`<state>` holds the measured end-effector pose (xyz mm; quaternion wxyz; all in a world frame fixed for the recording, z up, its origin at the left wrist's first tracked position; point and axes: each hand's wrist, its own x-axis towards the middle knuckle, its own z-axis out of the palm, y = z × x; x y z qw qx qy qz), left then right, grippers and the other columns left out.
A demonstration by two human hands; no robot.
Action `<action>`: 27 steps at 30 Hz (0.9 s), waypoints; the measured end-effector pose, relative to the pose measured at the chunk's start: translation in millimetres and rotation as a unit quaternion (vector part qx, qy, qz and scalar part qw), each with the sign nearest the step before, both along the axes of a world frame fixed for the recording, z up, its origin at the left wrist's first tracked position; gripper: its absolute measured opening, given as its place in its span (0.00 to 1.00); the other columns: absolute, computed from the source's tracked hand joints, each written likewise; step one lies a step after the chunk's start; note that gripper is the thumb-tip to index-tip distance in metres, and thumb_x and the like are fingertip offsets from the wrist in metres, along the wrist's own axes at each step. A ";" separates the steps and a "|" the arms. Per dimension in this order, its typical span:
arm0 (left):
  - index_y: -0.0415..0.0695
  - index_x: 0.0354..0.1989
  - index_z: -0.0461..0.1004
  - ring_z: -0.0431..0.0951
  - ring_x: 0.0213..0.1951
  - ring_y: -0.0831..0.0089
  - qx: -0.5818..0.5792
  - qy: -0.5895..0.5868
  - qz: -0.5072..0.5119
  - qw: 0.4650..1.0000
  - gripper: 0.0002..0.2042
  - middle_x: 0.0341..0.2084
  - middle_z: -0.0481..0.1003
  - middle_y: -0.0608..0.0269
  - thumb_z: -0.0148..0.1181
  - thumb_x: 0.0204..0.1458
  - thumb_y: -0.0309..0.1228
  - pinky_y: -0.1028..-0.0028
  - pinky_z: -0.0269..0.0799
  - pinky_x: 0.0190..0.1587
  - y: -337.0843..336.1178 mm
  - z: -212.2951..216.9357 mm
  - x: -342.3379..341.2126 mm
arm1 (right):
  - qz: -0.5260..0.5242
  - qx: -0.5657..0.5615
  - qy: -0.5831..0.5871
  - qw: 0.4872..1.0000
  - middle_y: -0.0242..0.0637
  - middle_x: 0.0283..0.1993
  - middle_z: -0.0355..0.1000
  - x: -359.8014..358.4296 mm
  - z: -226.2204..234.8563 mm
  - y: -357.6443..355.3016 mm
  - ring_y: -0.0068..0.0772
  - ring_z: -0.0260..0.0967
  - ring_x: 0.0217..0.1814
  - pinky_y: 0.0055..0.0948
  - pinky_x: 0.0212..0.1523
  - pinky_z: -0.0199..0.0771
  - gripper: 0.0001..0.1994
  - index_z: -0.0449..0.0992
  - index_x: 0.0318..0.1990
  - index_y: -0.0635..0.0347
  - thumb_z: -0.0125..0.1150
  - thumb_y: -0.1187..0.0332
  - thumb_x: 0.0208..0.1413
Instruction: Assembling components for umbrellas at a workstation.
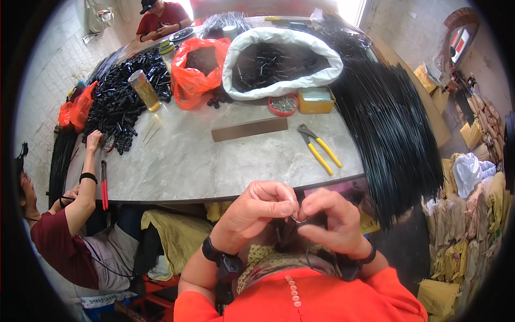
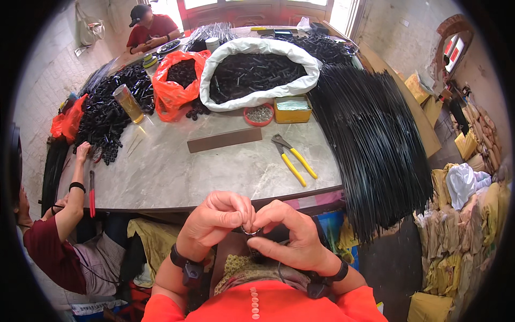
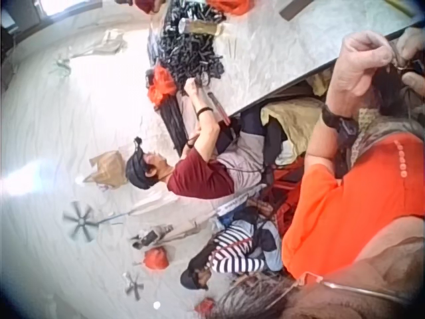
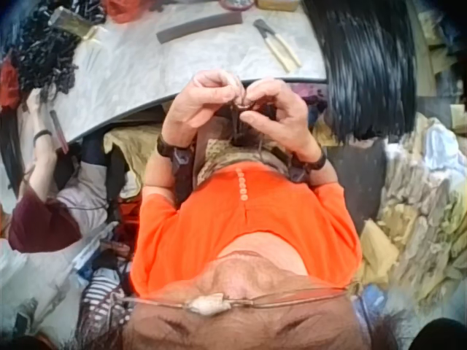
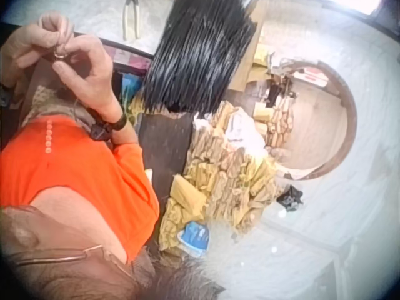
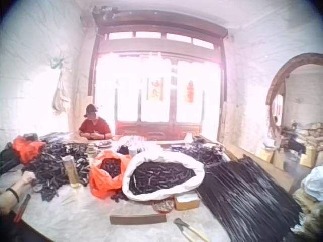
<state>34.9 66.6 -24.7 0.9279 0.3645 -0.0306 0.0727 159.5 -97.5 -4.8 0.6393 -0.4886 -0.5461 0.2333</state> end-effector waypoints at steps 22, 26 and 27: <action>0.39 0.33 0.74 0.71 0.31 0.80 0.060 0.045 0.229 0.970 0.04 0.30 0.74 0.67 0.62 0.58 0.24 0.79 0.67 0.37 -26.7 5.3 2.7 | -0.043 -0.028 -0.001 0.999 0.35 0.43 0.76 2.6 -18.9 5.3 0.23 0.75 0.43 0.22 0.42 0.74 0.19 0.70 0.48 0.60 0.72 0.78 0.50; 0.38 0.35 0.76 0.71 0.34 0.78 0.020 0.048 0.131 0.990 0.04 0.30 0.74 0.65 0.62 0.58 0.26 0.77 0.67 0.41 -16.2 3.3 -2.6 | -0.014 -0.017 0.054 0.998 0.34 0.43 0.75 -2.4 -21.5 7.1 0.22 0.74 0.44 0.22 0.43 0.74 0.20 0.70 0.49 0.61 0.71 0.79 0.51; 0.38 0.35 0.76 0.71 0.34 0.78 0.020 0.049 0.131 0.990 0.04 0.30 0.74 0.65 0.62 0.58 0.26 0.77 0.67 0.41 -14.3 1.8 -3.9 | -0.014 -0.017 0.055 0.998 0.34 0.43 0.75 -3.7 -21.7 7.9 0.22 0.74 0.44 0.22 0.43 0.74 0.20 0.70 0.49 0.61 0.71 0.79 0.51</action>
